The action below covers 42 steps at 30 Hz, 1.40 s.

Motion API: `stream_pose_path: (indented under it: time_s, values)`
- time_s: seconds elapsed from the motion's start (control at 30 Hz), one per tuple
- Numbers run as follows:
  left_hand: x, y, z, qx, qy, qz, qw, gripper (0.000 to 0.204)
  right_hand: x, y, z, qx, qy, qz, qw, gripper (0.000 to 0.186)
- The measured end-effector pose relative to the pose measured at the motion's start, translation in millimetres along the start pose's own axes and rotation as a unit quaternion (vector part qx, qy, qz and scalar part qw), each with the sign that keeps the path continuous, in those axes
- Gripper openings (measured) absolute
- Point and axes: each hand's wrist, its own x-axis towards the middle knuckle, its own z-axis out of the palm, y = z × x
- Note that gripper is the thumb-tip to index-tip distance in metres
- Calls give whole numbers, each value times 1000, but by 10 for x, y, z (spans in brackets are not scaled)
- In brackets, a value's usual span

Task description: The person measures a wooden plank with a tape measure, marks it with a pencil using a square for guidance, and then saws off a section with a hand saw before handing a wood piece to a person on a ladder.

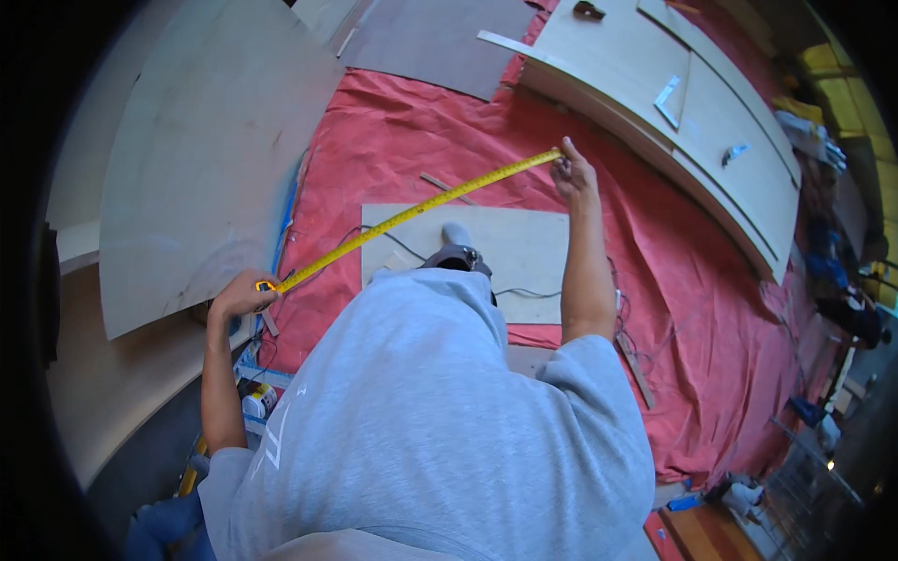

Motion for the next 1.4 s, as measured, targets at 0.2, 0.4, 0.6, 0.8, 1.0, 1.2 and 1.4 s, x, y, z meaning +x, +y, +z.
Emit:
stream_pose_path:
  time_s: [0.2, 0.4, 0.6, 0.8, 1.0, 1.2, 1.4]
  values:
    - [77, 320, 40, 11, 10, 12, 1000, 37, -143, 266, 157, -52, -15, 3, 999, 18]
    - [333, 289, 217, 20, 23, 41, 999, 39, -496, 1040, 466, -129, -133, 35, 982, 15]
    - [657, 606, 370, 14, 5, 69, 997, 38, -1150, 1858, 873, -239, -204, 134, 940, 32]
    - [987, 648, 555, 43, 41, 148, 987, 37, -1393, 2197, 1137, -211, -192, 124, 950, 22]
    - [1130, 784, 555, 15, -21, 165, 986, 45, -1411, 2324, 974, -204, -107, 28, 973, 31]
    - [1494, 979, 624, 0, -86, 208, 974, 43, -1546, 2147, 679, -183, -36, -67, 980, 36]
    - [2029, 1346, 600, 140, -187, 205, 951, 42, -1505, 1664, 156, -150, 48, -126, 979, 34]
